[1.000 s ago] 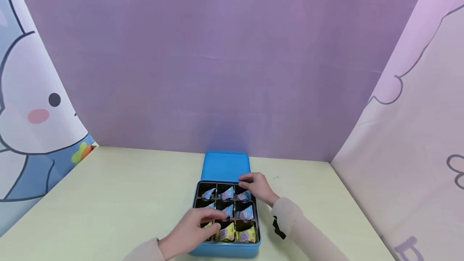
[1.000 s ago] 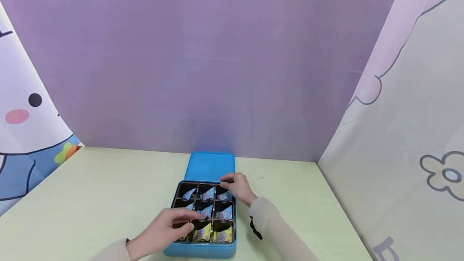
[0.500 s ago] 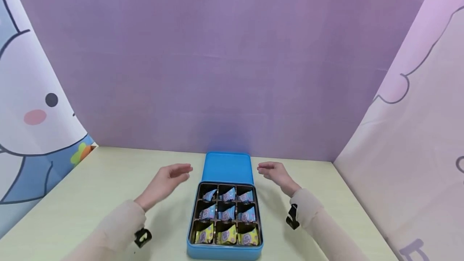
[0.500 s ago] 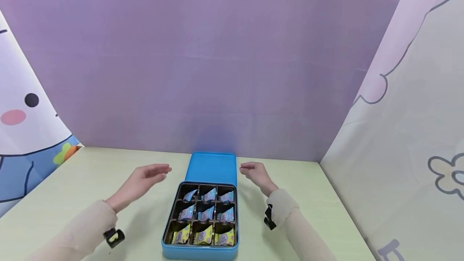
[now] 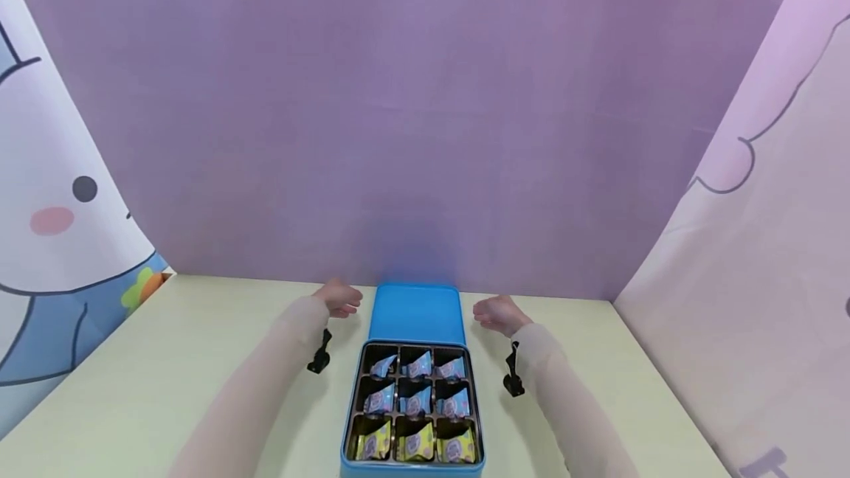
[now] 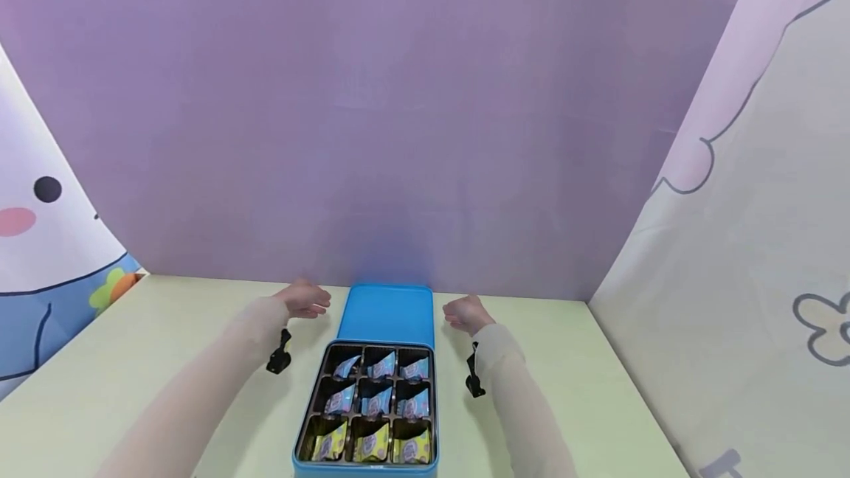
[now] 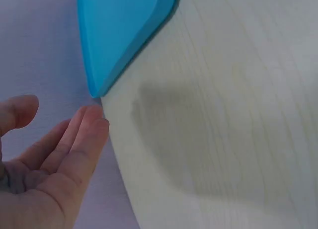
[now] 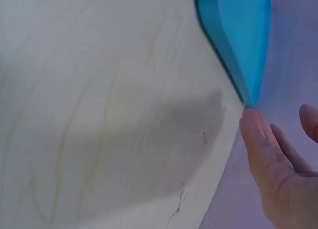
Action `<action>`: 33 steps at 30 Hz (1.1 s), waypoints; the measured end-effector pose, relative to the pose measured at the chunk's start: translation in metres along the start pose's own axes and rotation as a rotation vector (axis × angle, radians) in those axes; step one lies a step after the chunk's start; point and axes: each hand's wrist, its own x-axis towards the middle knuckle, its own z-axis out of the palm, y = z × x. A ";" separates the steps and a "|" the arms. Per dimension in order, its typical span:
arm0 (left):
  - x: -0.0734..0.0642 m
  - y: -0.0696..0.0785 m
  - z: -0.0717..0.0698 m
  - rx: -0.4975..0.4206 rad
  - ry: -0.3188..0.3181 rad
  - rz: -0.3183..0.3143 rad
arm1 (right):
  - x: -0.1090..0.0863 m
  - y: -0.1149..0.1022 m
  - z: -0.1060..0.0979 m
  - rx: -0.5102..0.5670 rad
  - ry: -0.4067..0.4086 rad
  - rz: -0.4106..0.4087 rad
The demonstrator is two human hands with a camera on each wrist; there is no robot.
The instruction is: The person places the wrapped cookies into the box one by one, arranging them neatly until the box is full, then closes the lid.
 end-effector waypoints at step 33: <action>-0.003 -0.008 0.058 0.239 0.260 -0.045 | -0.007 0.013 0.045 -0.286 0.351 0.030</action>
